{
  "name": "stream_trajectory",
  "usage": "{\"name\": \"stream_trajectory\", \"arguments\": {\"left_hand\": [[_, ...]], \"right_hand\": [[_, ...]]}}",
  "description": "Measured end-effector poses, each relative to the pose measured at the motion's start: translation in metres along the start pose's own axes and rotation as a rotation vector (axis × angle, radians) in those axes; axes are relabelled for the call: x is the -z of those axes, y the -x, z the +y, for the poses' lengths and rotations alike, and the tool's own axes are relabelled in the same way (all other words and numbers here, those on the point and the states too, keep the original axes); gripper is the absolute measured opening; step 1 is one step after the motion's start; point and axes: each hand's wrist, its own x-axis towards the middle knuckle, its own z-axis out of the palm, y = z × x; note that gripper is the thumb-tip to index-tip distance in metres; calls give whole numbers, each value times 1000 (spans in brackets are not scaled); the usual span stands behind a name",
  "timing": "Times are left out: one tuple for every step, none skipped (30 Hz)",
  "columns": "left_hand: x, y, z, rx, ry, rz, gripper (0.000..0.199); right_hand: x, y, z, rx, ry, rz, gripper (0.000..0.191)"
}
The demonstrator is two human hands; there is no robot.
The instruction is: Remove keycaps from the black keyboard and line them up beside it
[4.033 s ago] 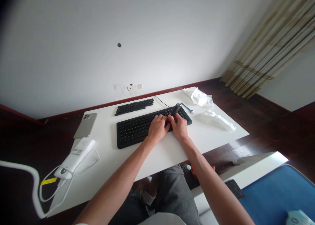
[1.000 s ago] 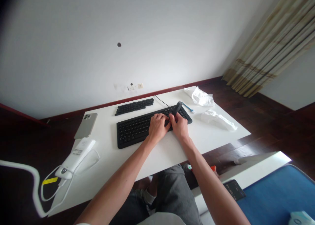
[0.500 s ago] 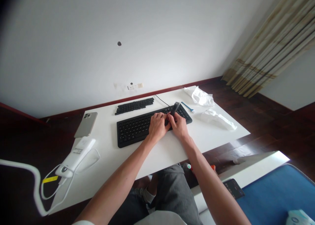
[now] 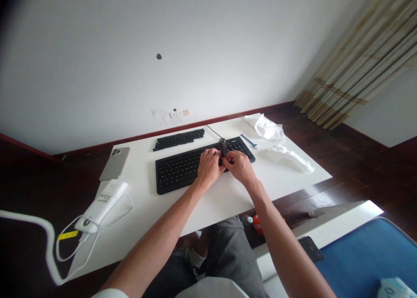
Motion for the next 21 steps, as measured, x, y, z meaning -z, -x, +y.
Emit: {"name": "stream_trajectory", "arguments": {"left_hand": [[0, 0, 0, 1, -1, 0, 22], [0, 0, 0, 3, -2, -1, 21], [1, 0, 0, 5, -3, -5, 21], [0, 0, -1, 10, -4, -11, 20], [0, 0, -1, 16, -4, -18, 20], [-1, 0, -1, 20, -4, -25, 20], [-1, -1, -2, 24, -1, -28, 20], [-2, -1, -2, 27, 2, -28, 20], [-2, -1, -3, 29, 6, -25, 19], [-3, -1, -3, 32, 10, -20, 18], [-3, -1, -3, 35, 13, -16, 18], [-4, -1, -3, 40, 15, -13, 17], [-4, -1, -3, 43, 15, -11, 17], [-4, -2, -3, 43, 16, -9, 17], [-5, -1, -3, 43, 18, -6, 18], [-5, -1, -3, 43, 22, -4, 17], [-6, -1, -4, 43, 29, -1, 16], [-6, -1, -4, 48, 39, 4, 16], [-7, -1, -4, 54, 52, 14, 17], [-7, 0, -5, 59, 65, 33, 19], [-8, 0, -5, 60, 75, 59, 23]], "right_hand": [[2, -2, -1, 5, 19, -30, 19], [3, -4, -3, 12, 35, -51, 18], [3, -6, -4, 20, 51, -63, 17], [3, -8, -6, 29, 66, -72, 17], [2, -9, -7, 37, 82, -80, 18], [1, -11, -8, 42, 102, -88, 19], [-1, -12, -9, 43, 123, -93, 20], [-3, -13, -10, 41, 142, -94, 21], [-5, -13, -10, 39, 155, -94, 22], [-6, -14, -11, 38, 161, -91, 23], [-8, -14, -10, 35, 159, -88, 25], [-9, -15, -10, 34, 151, -85, 27], [-10, -16, -9, 37, 139, -87, 28], [-11, -16, -7, 47, 124, -92, 28], [-11, -17, -6, 60, 108, -96, 28], [-11, -19, -5, 77, 94, -101, 27], [-12, -20, -3, 96, 83, -106, 27], [-12, -22, -2, 109, 77, -110, 26], [-12, -24, -1, 109, 76, -110, 27], [-13, -26, -1, 96, 79, -106, 30], [-14, -27, 0, 74, 84, -100, 33]]}}
